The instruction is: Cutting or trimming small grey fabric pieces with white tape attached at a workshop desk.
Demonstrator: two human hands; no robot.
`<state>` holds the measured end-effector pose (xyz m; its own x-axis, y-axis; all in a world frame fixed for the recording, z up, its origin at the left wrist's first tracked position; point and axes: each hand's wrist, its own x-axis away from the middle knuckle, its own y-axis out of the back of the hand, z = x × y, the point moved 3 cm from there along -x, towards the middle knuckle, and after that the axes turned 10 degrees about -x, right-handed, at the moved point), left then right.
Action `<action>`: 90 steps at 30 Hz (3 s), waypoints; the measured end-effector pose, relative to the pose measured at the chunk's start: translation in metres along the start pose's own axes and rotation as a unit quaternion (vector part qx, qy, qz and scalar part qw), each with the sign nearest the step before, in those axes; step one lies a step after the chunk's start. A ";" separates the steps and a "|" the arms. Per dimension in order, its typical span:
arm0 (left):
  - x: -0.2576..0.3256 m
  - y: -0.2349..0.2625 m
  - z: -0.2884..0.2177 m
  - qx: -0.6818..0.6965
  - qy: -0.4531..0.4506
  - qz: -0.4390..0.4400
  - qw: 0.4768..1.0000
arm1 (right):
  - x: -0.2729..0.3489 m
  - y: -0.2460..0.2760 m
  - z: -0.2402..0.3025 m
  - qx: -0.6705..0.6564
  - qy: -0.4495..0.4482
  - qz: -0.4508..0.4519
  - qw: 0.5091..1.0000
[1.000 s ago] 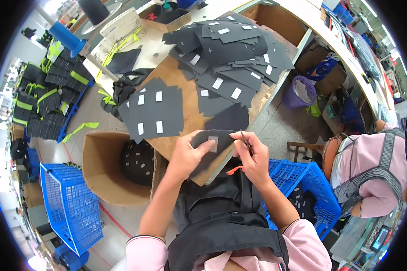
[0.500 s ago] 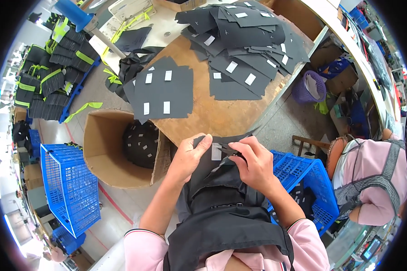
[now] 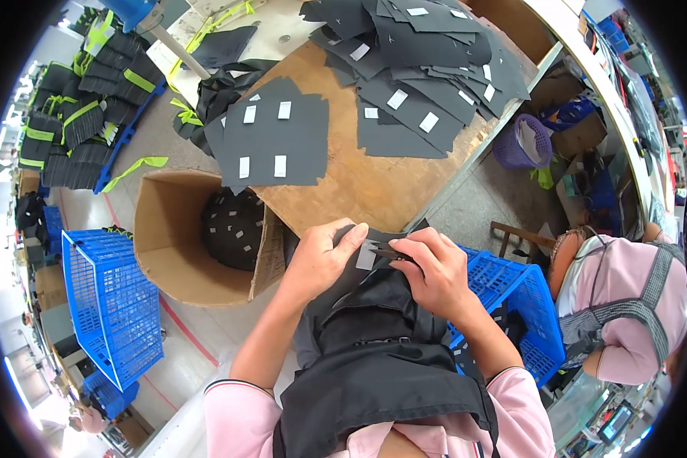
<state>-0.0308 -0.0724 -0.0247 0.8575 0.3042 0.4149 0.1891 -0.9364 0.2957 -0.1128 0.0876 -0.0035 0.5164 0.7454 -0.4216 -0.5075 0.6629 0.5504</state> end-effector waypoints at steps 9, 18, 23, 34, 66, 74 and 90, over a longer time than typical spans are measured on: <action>0.000 0.001 0.002 -0.049 0.002 0.021 0.999 | 0.006 0.002 0.001 0.002 0.012 -0.005 1.000; 0.001 -0.001 0.000 -0.025 0.016 0.037 0.999 | 0.004 0.001 0.004 0.022 0.015 0.012 1.000; 0.002 -0.004 0.005 0.006 0.021 0.040 0.999 | 0.004 -0.001 0.006 0.008 0.010 -0.008 1.000; -0.001 -0.003 0.003 0.046 0.026 0.035 0.998 | 0.007 0.002 0.005 -0.004 -0.013 -0.018 1.000; -0.010 -0.011 0.001 0.010 -0.057 0.004 0.998 | -0.001 0.015 -0.047 -0.235 -0.288 0.158 0.915; -0.005 -0.018 0.009 0.255 0.070 0.136 0.955 | 0.014 -0.002 -0.026 -0.212 -0.269 -0.087 0.935; 0.003 -0.014 0.000 0.212 0.073 0.105 0.969 | 0.011 0.013 -0.012 -0.027 -0.040 -0.023 0.999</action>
<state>-0.0314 -0.0583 -0.0276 0.8268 0.0922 0.5549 0.2244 -0.9586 -0.1751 -0.1222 0.1055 -0.0093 0.5927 0.7077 -0.3845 -0.5180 0.7006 0.4908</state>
